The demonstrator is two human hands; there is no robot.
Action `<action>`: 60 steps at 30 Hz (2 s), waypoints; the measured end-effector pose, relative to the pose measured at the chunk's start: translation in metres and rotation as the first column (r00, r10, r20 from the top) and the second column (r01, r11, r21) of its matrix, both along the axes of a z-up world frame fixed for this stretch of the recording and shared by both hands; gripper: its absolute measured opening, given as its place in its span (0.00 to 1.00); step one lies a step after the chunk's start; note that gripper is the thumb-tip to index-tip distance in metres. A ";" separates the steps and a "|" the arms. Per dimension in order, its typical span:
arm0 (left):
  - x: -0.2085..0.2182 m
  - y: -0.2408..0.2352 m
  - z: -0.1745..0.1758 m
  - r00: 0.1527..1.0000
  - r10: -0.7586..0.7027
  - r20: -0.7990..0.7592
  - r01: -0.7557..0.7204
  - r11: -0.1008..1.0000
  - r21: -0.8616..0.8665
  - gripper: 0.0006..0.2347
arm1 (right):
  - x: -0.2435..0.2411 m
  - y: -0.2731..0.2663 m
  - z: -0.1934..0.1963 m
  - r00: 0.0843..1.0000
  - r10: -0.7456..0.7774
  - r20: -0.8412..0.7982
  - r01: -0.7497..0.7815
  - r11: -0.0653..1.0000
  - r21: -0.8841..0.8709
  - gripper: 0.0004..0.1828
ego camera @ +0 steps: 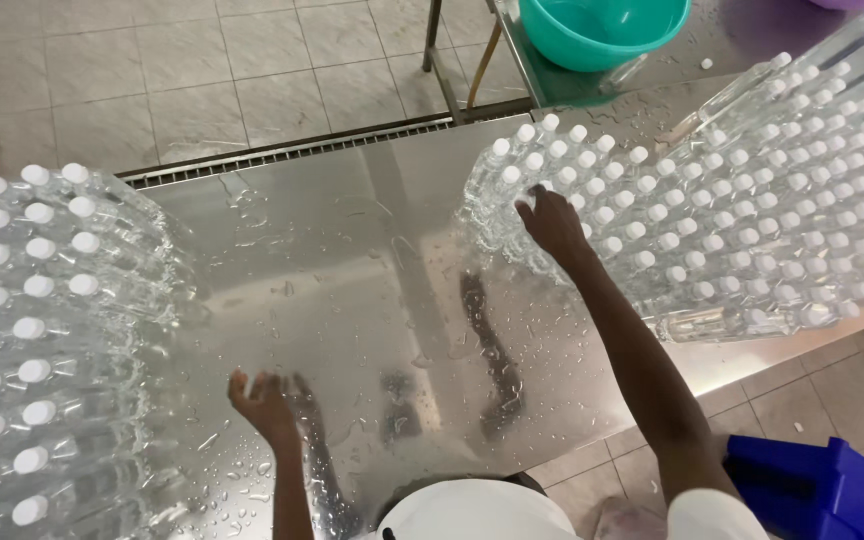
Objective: The person repeatedly picks up clear plastic bottles from a large group on a metal table, screws on white caps, and places the capped bottles into a separate group. The task is performed continuously by hand.
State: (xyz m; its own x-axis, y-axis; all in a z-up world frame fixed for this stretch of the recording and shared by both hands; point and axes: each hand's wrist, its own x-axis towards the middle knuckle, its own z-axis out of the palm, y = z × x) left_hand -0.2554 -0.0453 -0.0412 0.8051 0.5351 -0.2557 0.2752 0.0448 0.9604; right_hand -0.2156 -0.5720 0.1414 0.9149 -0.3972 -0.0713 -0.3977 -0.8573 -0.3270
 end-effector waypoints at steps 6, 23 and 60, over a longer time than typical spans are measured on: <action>-0.123 -0.044 0.019 0.997 -0.040 -0.060 0.038 0.999 -0.036 0.28 | 0.037 0.001 -0.020 0.992 0.031 -0.123 -0.032 1.000 -0.001 0.21; -0.131 -0.277 0.114 0.421 -0.906 0.049 0.903 0.414 -0.115 0.44 | -0.128 0.017 0.114 0.926 0.379 -0.003 -0.233 0.576 0.783 0.15; -0.225 -0.296 0.132 0.630 -0.713 -0.308 0.736 0.674 -0.056 0.26 | -0.282 -0.064 -0.002 0.902 0.430 -0.050 -0.284 0.675 0.681 0.19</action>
State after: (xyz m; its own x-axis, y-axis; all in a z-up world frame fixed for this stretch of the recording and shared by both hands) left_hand -0.4804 -0.3416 0.0907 0.8375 -0.1645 -0.5211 0.4444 -0.3498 0.8247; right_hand -0.4972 -0.6365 0.1391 0.9143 0.1677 -0.3686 -0.2220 -0.5538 -0.8025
